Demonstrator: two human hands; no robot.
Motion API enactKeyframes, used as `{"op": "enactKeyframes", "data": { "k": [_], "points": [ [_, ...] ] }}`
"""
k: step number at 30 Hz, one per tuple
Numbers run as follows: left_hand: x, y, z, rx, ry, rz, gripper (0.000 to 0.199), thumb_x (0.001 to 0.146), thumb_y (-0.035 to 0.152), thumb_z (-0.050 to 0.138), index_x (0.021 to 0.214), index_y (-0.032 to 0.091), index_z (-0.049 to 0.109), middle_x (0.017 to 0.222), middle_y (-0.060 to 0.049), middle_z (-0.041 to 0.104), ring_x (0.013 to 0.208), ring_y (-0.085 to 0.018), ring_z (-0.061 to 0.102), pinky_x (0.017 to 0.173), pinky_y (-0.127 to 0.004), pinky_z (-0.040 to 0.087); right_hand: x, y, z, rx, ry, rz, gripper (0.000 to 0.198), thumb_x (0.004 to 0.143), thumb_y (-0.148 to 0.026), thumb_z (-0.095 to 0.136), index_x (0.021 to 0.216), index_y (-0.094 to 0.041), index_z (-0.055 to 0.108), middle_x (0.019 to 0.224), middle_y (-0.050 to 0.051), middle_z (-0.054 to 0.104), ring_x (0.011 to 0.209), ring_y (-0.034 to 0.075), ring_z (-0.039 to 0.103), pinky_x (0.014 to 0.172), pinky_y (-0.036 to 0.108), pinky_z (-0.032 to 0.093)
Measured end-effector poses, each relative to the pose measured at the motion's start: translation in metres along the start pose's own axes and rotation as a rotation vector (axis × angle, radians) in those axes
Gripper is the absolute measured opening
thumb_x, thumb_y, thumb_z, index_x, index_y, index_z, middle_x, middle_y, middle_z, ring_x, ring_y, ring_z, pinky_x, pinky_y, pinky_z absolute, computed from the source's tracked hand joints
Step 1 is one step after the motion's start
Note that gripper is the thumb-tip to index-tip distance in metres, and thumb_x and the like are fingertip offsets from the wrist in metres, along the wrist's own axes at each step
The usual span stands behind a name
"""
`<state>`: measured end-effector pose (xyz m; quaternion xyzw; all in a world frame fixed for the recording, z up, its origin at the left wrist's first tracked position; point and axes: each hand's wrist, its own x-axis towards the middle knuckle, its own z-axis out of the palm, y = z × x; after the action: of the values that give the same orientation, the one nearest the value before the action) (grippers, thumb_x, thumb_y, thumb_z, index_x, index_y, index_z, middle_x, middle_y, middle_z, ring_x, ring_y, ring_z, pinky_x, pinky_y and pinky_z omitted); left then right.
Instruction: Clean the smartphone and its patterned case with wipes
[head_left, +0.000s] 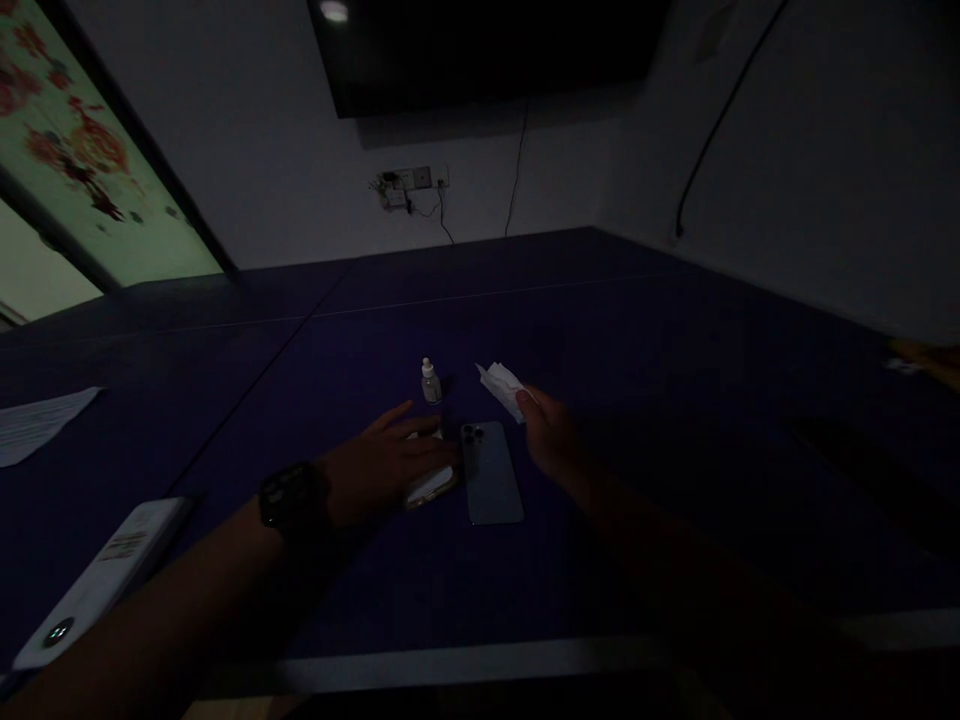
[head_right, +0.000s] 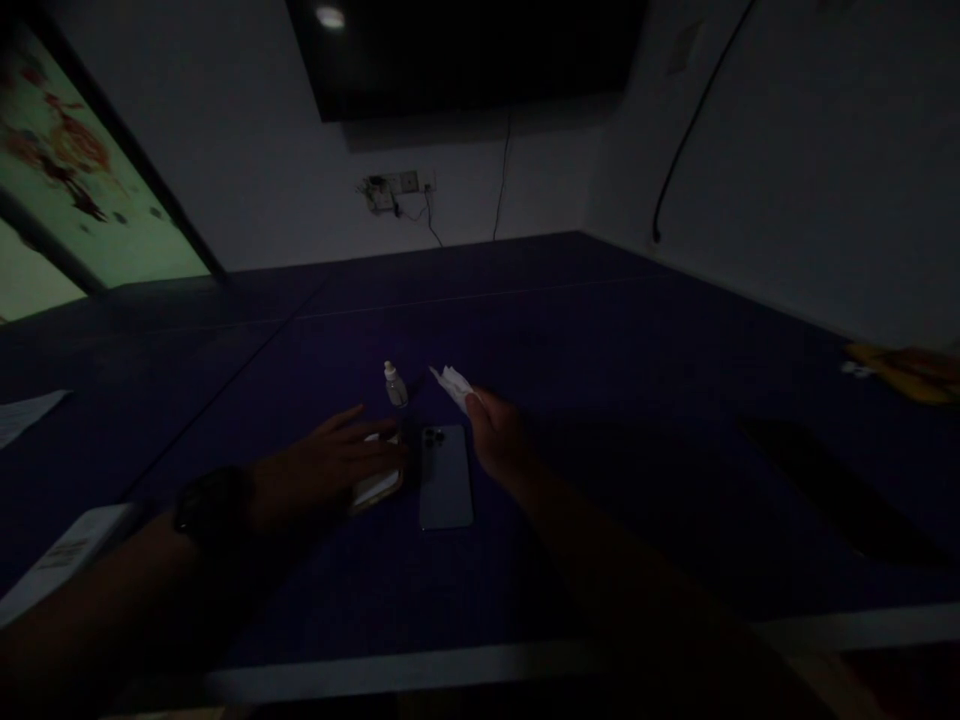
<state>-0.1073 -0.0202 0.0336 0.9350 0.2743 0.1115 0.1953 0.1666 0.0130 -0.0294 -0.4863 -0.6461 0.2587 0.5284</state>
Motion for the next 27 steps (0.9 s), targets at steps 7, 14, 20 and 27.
{"op": "enactKeyframes", "data": {
  "k": [7,14,20,27],
  "points": [
    [-0.013,-0.018,0.023,0.215,-0.03,0.098,0.048,0.098,0.015,0.056,0.14,0.036,0.061,0.147,-0.004,0.064,0.149,-0.025,0.045,0.125,-0.049,0.019,-0.001,0.002,0.0,0.003,-0.05,-0.029,0.043,0.098,-0.047,0.043,0.096,-0.018,0.075,0.079,0.004,0.071,0.073,0.021,0.064,0.067,0.031,0.048],
    [-0.031,-0.015,0.033,0.586,-0.168,0.107,0.056,0.102,0.007,0.047,0.151,0.033,0.049,0.16,0.003,0.05,0.156,-0.021,0.031,0.128,-0.047,0.018,-0.002,0.004,0.003,-0.015,-0.093,-0.049,0.042,0.099,-0.045,0.043,0.096,-0.02,0.077,0.082,0.005,0.072,0.078,0.023,0.066,0.073,0.033,0.049],
    [-0.036,-0.022,0.033,0.595,-0.238,0.074,0.068,0.099,0.002,0.046,0.156,0.038,0.042,0.163,0.005,0.044,0.159,-0.02,0.024,0.13,-0.048,0.017,-0.001,0.003,0.002,-0.03,-0.105,-0.045,0.042,0.098,-0.047,0.045,0.092,-0.019,0.076,0.078,0.004,0.069,0.073,0.022,0.063,0.07,0.032,0.047],
    [-0.035,0.008,0.022,0.509,-0.158,0.034,0.067,0.097,0.012,0.048,0.16,0.034,0.036,0.165,-0.005,0.044,0.153,-0.026,0.038,0.122,-0.05,0.032,0.001,0.007,0.003,0.0,-0.065,-0.017,0.043,0.098,-0.047,0.043,0.099,-0.02,0.077,0.08,0.004,0.073,0.075,0.022,0.065,0.071,0.033,0.05]
  ]
}}
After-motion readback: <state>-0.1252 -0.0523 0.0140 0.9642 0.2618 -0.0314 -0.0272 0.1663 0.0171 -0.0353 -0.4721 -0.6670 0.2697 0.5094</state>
